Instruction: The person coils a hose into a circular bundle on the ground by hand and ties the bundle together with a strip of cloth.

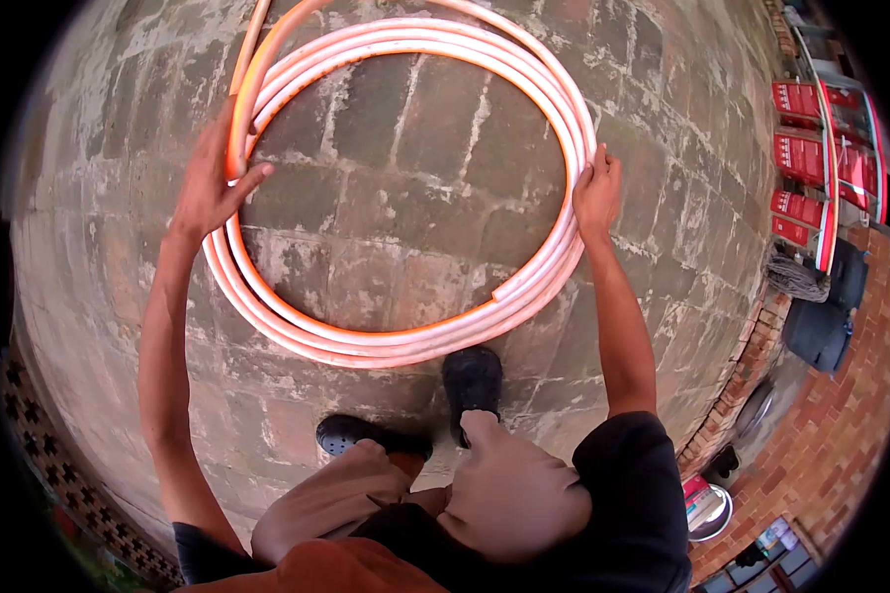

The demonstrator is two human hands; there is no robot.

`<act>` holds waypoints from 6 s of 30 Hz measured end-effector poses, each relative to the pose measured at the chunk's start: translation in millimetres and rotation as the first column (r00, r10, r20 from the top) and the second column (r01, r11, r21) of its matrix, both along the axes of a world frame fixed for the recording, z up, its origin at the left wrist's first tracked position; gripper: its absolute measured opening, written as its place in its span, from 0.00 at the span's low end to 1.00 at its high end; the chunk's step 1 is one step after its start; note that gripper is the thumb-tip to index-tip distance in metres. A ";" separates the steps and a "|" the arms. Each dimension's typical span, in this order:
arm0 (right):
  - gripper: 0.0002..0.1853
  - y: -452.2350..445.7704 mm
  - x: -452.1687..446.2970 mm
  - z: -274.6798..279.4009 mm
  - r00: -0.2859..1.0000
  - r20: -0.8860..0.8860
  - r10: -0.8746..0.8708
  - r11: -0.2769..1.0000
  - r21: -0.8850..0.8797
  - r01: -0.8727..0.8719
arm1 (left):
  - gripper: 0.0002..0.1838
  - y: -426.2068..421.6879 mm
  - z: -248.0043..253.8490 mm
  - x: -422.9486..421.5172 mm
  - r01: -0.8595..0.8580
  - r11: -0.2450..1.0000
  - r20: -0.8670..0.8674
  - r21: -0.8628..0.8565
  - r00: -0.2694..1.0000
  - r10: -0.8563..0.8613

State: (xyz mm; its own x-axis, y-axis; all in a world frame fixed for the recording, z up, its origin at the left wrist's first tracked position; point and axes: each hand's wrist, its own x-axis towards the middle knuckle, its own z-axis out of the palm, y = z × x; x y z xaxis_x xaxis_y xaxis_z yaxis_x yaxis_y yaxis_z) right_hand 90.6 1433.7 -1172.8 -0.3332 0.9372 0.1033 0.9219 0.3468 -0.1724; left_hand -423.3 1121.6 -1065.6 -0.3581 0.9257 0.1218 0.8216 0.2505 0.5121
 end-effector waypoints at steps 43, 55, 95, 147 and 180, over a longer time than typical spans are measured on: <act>0.33 -60.9 -19.7 9.4 0.790 -0.586 0.180 0.983 0.124 -0.132 | 0.49 -154.2 65.2 143.4 -0.326 0.879 0.606 -0.348 0.637 0.476; 0.33 -48.8 31.9 13.5 0.925 -0.208 0.318 0.948 0.077 -0.309 | 0.83 -238.4 -6.3 80.8 -0.090 0.989 0.418 -0.118 0.899 0.131; 0.29 -335.9 -318.3 94.8 0.065 -0.291 0.955 0.068 0.001 -0.998 | 0.17 -300.2 -1.6 140.0 -0.638 0.702 0.043 -0.316 0.730 0.682; 0.31 -331.3 -309.8 199.8 0.093 -0.960 -0.266 0.087 -0.120 -0.989 | 0.22 -166.1 143.6 180.2 -0.433 0.882 0.922 -0.183 -0.388 0.001; 0.18 -176.9 -56.8 98.0 0.912 -0.125 0.391 0.917 -0.032 -0.398 | 0.11 -221.1 -85.2 186.5 -0.822 0.515 0.809 -0.243 0.121 0.575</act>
State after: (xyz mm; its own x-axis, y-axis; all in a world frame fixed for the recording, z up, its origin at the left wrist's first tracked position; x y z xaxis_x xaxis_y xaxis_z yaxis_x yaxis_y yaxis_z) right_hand 33.7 1256.7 -1074.8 -0.6660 0.7371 0.1145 0.6850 0.6651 -0.2973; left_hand -236.8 900.6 -1150.8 -0.8721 0.1931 -0.4496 -0.3916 0.2754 0.8780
